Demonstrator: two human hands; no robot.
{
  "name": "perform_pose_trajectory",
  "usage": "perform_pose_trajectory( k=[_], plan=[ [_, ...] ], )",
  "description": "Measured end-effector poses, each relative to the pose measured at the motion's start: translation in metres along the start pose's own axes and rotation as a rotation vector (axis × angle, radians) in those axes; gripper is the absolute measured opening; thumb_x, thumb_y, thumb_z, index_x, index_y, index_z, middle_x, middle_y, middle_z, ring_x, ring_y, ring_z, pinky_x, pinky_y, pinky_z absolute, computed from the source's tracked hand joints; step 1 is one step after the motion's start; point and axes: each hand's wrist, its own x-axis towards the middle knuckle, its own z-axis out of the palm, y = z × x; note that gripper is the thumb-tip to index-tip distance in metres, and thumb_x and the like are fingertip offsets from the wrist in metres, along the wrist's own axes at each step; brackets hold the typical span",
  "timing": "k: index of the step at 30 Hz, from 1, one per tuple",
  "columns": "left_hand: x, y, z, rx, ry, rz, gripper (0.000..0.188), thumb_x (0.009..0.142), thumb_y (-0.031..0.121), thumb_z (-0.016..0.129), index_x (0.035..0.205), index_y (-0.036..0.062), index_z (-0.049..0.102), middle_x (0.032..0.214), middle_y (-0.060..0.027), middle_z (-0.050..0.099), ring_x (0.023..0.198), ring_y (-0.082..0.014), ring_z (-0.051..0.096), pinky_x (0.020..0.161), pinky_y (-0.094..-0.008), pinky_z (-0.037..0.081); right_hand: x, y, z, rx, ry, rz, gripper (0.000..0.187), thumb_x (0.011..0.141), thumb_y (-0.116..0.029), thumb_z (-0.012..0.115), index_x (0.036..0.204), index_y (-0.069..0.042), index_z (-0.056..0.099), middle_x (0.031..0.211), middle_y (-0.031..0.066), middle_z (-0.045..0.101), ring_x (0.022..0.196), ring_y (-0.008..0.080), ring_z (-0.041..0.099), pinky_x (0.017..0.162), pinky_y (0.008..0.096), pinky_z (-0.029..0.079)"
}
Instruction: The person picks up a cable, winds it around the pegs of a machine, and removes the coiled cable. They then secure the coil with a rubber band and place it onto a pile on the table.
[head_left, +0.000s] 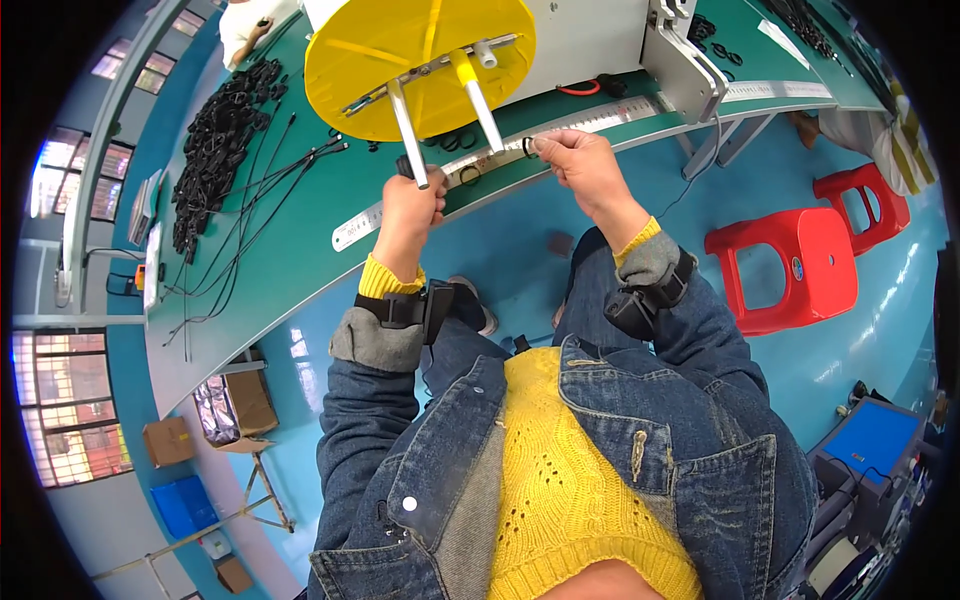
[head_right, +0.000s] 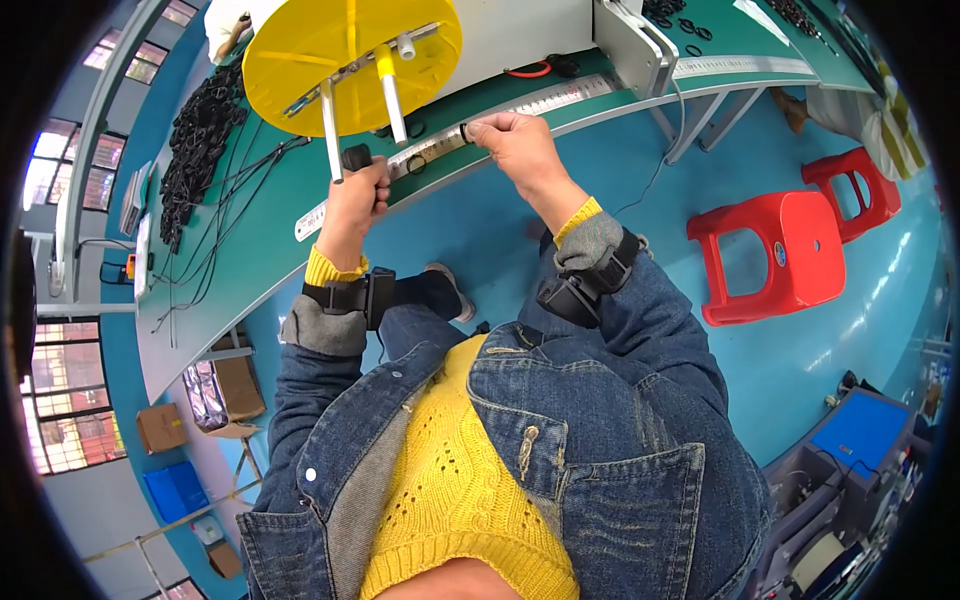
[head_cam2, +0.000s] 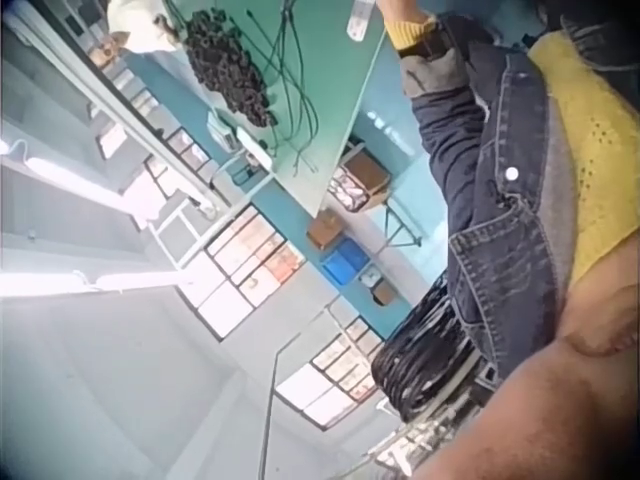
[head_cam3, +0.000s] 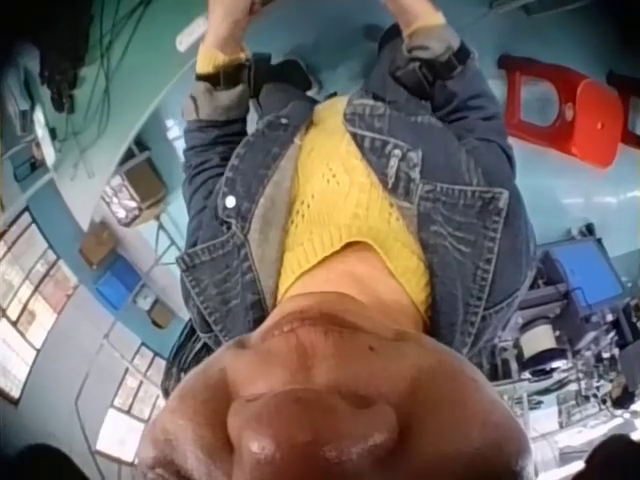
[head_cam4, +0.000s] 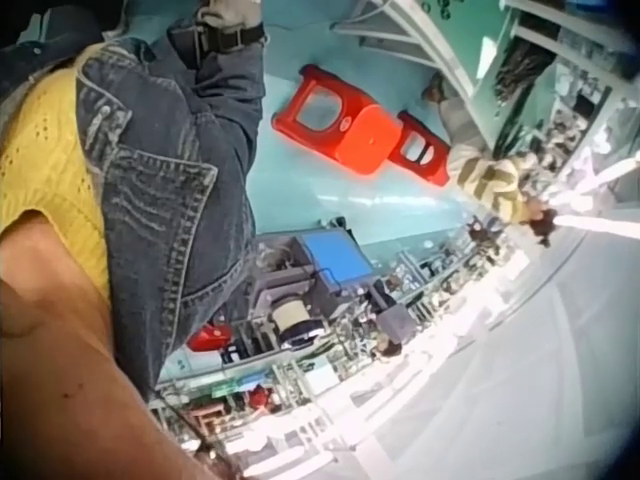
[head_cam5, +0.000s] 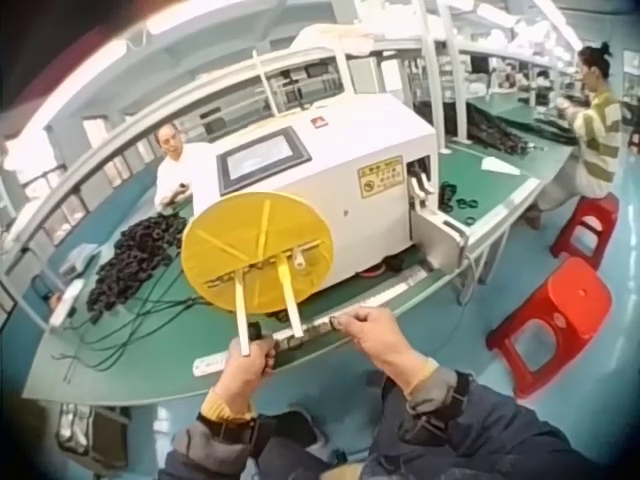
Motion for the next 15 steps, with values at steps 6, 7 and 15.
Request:
perform_pose_trajectory(
  k=[6, 7, 15],
  plan=[
    [-0.043, -0.020, 0.000, -0.292, -0.136, 0.129, 0.012, 0.083, 0.014, 0.055, 0.085, 0.0018, 0.055, 0.062, -0.0006, 0.049, 0.051, -0.0072, 0.044, 0.042, -0.0215, 0.036, -0.035, 0.004, 0.028, 0.035, -0.247, 0.127, 0.014, 0.082, -0.015, 0.061, 0.086, -0.001, 0.063, 0.068, -0.0026, 0.055, 0.054, 0.0023, 0.038, 0.044, 0.0172, 0.029],
    [-0.054, -0.019, 0.005, -0.308, -0.236, 0.098, 0.012, 0.083, 0.013, 0.055, 0.087, 0.0020, 0.054, 0.062, -0.0004, 0.049, 0.051, -0.0071, 0.044, 0.042, -0.0214, 0.036, -0.038, 0.006, 0.030, 0.035, -0.250, 0.133, 0.014, 0.082, -0.015, 0.061, 0.086, -0.001, 0.063, 0.068, -0.0026, 0.055, 0.054, 0.0023, 0.038, 0.044, 0.0172, 0.029],
    [-0.071, -0.042, -0.014, -0.413, -0.484, 0.028, 0.013, 0.083, 0.015, 0.057, 0.086, 0.0036, 0.053, 0.062, 0.0002, 0.048, 0.052, -0.0072, 0.045, 0.043, -0.0205, 0.036, -0.088, 0.010, 0.034, 0.289, -0.538, 0.069, 0.019, 0.086, -0.018, 0.057, 0.093, 0.000, 0.060, 0.071, 0.0018, 0.058, 0.056, 0.0051, 0.045, 0.048, 0.0167, 0.037]
  ],
)
